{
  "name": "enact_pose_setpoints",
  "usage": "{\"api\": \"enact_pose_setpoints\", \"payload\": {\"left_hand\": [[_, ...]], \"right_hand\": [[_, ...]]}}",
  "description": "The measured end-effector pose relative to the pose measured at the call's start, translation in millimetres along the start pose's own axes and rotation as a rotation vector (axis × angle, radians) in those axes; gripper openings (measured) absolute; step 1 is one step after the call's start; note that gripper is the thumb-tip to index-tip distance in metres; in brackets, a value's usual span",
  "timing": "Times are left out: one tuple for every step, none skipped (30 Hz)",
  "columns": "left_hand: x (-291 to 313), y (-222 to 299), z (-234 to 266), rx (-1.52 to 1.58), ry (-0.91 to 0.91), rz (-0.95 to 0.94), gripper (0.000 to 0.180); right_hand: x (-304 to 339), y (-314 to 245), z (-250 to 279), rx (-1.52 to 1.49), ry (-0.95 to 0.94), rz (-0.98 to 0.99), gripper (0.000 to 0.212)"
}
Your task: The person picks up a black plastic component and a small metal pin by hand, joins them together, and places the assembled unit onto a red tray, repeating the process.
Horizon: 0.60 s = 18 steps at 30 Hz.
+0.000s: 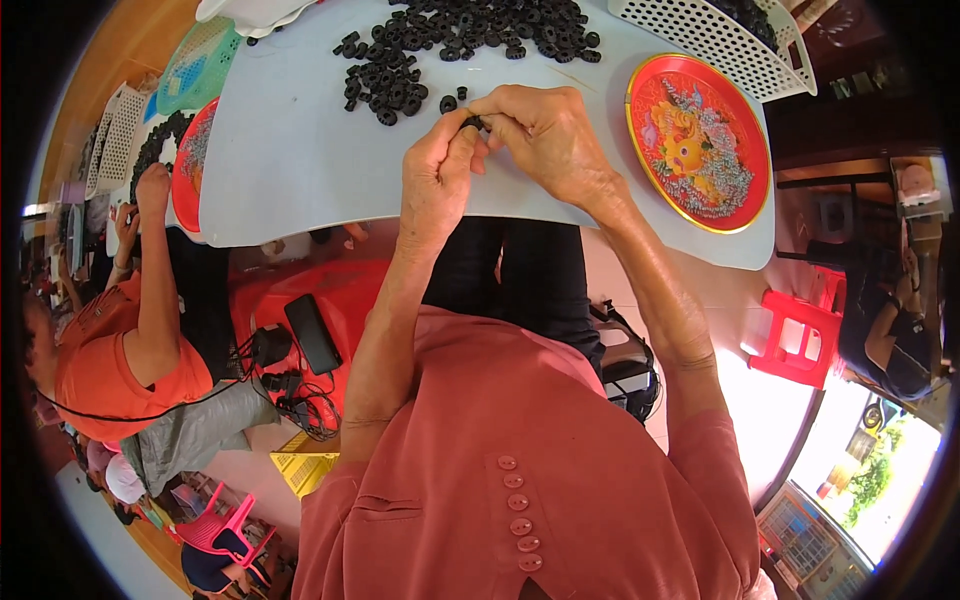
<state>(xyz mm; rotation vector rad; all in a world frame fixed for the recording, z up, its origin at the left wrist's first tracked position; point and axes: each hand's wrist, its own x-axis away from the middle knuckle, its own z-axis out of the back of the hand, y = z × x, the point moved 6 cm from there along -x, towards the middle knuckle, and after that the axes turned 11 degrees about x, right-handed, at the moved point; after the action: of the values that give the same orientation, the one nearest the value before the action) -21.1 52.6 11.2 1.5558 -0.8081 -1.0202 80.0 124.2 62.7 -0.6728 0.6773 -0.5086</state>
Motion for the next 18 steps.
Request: {"api": "enact_pose_setpoints", "payload": {"left_hand": [[-1,0,1,0.027,0.011,-0.004,0.019],[-1,1,0,0.029,0.012,-0.005,0.019],[-2,3,-1,0.007,0.007,-0.007,0.019],[-1,4,-1,-0.017,0.0,-0.008,0.019],[-1,4,-1,-0.017,0.0,-0.008,0.019],[-2,4,0,-0.018,-0.004,0.0,0.019],[-2,4,0,-0.021,-0.007,0.007,0.019],[-2,4,0,-0.021,-0.007,0.004,0.019],[-2,3,0,0.0,-0.008,0.006,0.019],[-3,3,-1,0.023,-0.009,0.004,0.019],[-4,2,-1,0.024,-0.009,-0.002,0.019],[-5,0,-2,0.073,-0.018,0.001,0.019],[-4,-1,-3,0.12,-0.027,0.01,0.019],[-4,-1,-2,0.119,-0.028,0.01,0.019],[-4,-2,1,0.179,-0.012,0.045,0.02],[-5,-4,3,0.238,0.006,0.078,0.02],[-5,-4,4,0.236,0.007,0.076,0.02],[-5,-6,4,0.272,0.001,0.089,0.02]], "right_hand": [[2,-1,0,0.018,0.049,0.017,0.011],[3,-3,1,0.035,0.098,0.033,0.011],[5,-3,0,0.037,0.097,0.035,0.011],[7,-5,0,0.129,0.119,0.076,0.01],[9,-9,1,0.221,0.142,0.118,0.009],[8,-8,2,0.222,0.144,0.118,0.009],[5,-2,1,0.15,0.101,0.075,0.011],[3,2,0,0.079,0.059,0.033,0.013],[4,1,0,0.08,0.061,0.035,0.013],[4,6,0,0.026,0.035,-0.043,0.015],[4,9,0,-0.028,0.009,-0.12,0.017],[3,8,2,-0.025,0.011,-0.115,0.017],[4,5,3,-0.001,0.012,-0.09,0.019],[5,2,5,0.023,0.013,-0.066,0.021],[5,0,6,0.022,0.014,-0.066,0.021],[3,-4,6,0.061,-0.008,-0.052,0.022],[2,-6,5,0.1,-0.031,-0.038,0.024],[3,-6,6,0.097,-0.031,-0.035,0.024]]}}
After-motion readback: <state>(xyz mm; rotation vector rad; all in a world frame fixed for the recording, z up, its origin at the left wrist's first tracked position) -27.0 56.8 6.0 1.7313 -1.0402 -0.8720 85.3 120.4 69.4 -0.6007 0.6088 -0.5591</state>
